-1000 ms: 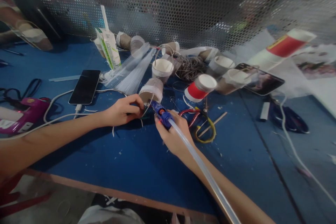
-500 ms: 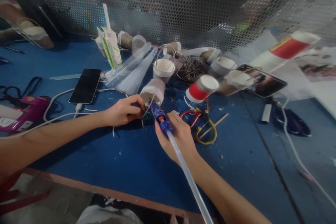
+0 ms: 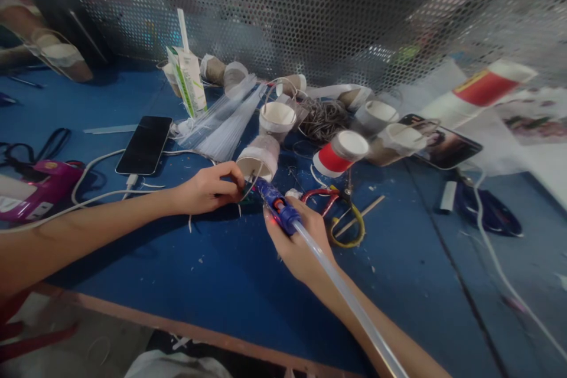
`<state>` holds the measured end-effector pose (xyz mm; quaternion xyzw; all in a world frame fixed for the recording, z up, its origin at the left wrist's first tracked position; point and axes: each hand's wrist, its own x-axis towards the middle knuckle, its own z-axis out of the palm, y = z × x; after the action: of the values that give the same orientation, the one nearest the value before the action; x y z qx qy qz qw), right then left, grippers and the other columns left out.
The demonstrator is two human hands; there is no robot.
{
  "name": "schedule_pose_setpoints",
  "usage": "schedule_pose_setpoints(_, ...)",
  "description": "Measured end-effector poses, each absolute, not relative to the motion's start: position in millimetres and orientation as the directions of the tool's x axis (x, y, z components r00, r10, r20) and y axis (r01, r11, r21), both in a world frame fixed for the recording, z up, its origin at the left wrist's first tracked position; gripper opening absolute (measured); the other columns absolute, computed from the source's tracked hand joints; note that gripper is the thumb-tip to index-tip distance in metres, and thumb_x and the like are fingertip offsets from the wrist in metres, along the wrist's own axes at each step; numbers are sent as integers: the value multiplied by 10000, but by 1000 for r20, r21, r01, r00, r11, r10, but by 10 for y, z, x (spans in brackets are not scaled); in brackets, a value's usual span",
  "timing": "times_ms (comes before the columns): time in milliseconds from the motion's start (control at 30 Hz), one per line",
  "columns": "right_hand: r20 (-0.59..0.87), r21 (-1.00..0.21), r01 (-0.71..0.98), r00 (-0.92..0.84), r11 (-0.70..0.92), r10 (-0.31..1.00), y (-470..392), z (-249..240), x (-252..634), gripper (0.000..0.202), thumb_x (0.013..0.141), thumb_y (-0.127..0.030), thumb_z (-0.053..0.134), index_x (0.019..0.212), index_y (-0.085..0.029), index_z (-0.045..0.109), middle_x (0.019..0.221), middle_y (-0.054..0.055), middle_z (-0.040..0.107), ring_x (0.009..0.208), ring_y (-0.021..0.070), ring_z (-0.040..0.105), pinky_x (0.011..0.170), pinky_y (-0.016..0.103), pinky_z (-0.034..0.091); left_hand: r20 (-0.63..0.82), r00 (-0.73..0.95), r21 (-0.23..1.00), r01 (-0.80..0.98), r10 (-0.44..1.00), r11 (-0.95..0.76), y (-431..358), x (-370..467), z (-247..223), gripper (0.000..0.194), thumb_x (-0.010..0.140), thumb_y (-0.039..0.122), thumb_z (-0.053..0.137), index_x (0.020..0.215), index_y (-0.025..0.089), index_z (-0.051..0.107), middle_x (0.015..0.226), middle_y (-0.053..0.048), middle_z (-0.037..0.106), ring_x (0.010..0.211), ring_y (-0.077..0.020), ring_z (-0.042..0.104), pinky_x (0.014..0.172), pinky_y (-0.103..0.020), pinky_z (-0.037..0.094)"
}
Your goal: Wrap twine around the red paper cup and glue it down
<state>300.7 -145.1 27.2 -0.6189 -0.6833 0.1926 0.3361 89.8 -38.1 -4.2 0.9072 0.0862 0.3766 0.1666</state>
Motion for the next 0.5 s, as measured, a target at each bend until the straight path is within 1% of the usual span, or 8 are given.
schedule_pose_setpoints(100, 237, -687, 710, 19, 154, 971, -1461, 271, 3001, 205, 842, -344, 620, 688, -226, 555, 623, 20, 611, 563, 190, 601, 571, 326, 468, 634, 715, 374, 49, 293, -926, -382, 893, -40, 177, 897, 95, 574, 733, 156, 600, 944, -68, 602, 830, -118, 596, 715, -235, 543)
schedule_pose_setpoints(267, 255, -725, 662, 6, 188, 967, -1446, 264, 3018, 171, 859, -346, 588, 749, -216, 598, 647, 28, 636, 561, 193, 620, 575, 341, 497, 676, 690, 347, 14, 260, -938, -379, 891, -35, 182, 910, 108, 570, 733, 136, 604, 932, -85, 586, 838, -119, 605, 721, -224, 541)
schedule_pose_setpoints(367, 250, -743, 646, 24, 176, 968, -1436, 268, 3010, 179, 840, -346, 607, 720, -216, 585, 639, 27, 638, 553, 191, 631, 582, 343, 518, 685, 682, 341, 12, 257, -940, -375, 894, -40, 179, 906, 113, 579, 732, 141, 606, 931, -76, 585, 850, -120, 608, 731, -227, 546)
schedule_pose_setpoints(433, 197, -772, 623, 42, 128, 980, -1431, 274, 2995, 197, 820, -350, 620, 686, -216, 570, 587, 12, 612, 471, 173, 600, 504, 324, 508, 685, 680, 345, 14, 262, -939, -375, 897, -46, 178, 898, 101, 582, 727, 146, 604, 932, -69, 590, 844, -117, 607, 719, -228, 547)
schedule_pose_setpoints(500, 94, -814, 580, 74, 34, 993, -1426, 280, 2980, 217, 805, -366, 630, 662, -216, 564, 512, -11, 567, 366, 153, 542, 394, 300, 469, 689, 675, 347, 14, 265, -938, -377, 900, -51, 178, 885, 82, 587, 719, 145, 602, 931, -69, 596, 840, -117, 606, 706, -225, 545)
